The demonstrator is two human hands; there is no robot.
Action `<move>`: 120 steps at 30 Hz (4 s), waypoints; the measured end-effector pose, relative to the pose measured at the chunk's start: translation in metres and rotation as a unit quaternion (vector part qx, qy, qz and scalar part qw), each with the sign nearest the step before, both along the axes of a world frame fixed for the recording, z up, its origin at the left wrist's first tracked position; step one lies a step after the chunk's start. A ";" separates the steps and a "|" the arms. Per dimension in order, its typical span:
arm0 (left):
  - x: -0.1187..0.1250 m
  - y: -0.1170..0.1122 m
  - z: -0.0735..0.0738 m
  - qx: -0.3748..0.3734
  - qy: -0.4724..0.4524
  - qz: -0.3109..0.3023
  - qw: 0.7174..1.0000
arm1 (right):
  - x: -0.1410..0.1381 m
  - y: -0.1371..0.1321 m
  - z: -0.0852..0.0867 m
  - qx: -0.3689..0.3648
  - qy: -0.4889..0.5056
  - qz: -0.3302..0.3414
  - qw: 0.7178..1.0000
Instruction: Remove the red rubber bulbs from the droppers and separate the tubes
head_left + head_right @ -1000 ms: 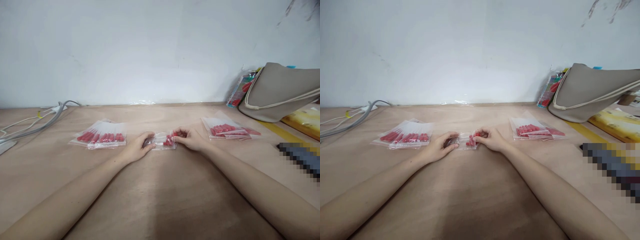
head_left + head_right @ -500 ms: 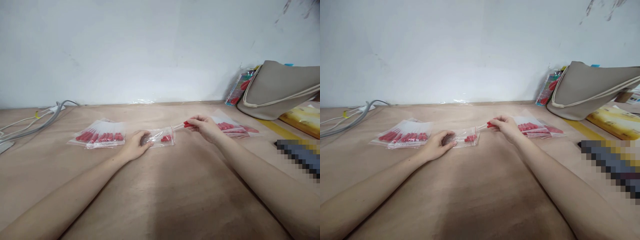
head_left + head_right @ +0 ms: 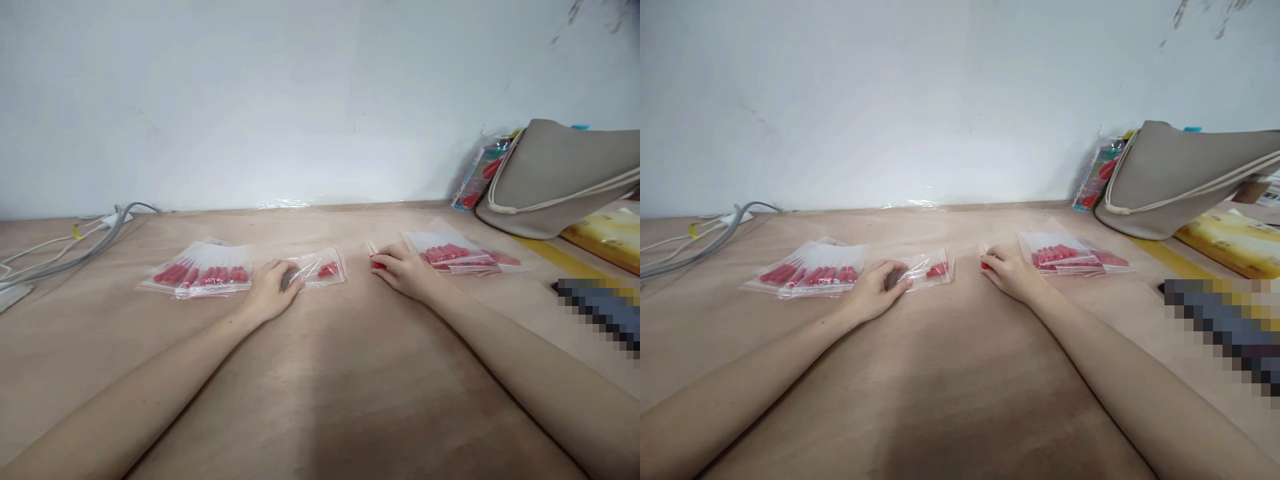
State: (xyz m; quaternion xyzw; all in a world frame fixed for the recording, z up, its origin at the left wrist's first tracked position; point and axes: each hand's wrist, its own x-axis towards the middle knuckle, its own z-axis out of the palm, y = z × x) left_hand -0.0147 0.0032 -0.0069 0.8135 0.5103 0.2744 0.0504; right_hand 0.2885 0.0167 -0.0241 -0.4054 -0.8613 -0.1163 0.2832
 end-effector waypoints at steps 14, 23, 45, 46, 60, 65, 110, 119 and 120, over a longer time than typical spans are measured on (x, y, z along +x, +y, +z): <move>-0.001 0.001 -0.001 0.010 0.014 -0.011 1.000 | -0.008 0.000 0.006 -0.004 0.145 -0.027 0.989; 0.000 -0.001 0.002 0.010 0.018 -0.011 1.000 | -0.018 -0.006 0.012 -0.038 0.094 -0.058 0.993; 0.001 -0.003 0.001 -0.013 0.011 -0.093 0.995 | -0.069 -0.008 0.028 -0.200 0.091 0.025 0.975; 0.001 -0.003 0.002 -0.011 0.012 -0.091 0.996 | -0.070 -0.009 0.028 -0.199 0.078 0.016 0.977; 0.003 -0.005 0.004 0.000 0.021 -0.079 0.997 | -0.081 -0.018 0.027 -0.231 0.155 0.047 0.959; 0.002 -0.005 0.005 0.000 0.031 -0.048 0.998 | -0.063 -0.014 0.030 -0.348 0.313 0.111 0.877; -0.012 -0.027 0.031 -0.249 0.280 -0.179 0.909 | -0.073 -0.038 0.016 -0.054 -0.120 0.103 0.986; -0.006 -0.019 0.040 -0.170 0.176 -0.133 0.961 | -0.073 -0.042 0.022 -0.094 -0.056 0.074 0.991; -0.004 -0.016 0.036 -0.127 0.137 -0.113 0.976 | -0.076 -0.042 0.024 -0.100 -0.028 0.050 0.993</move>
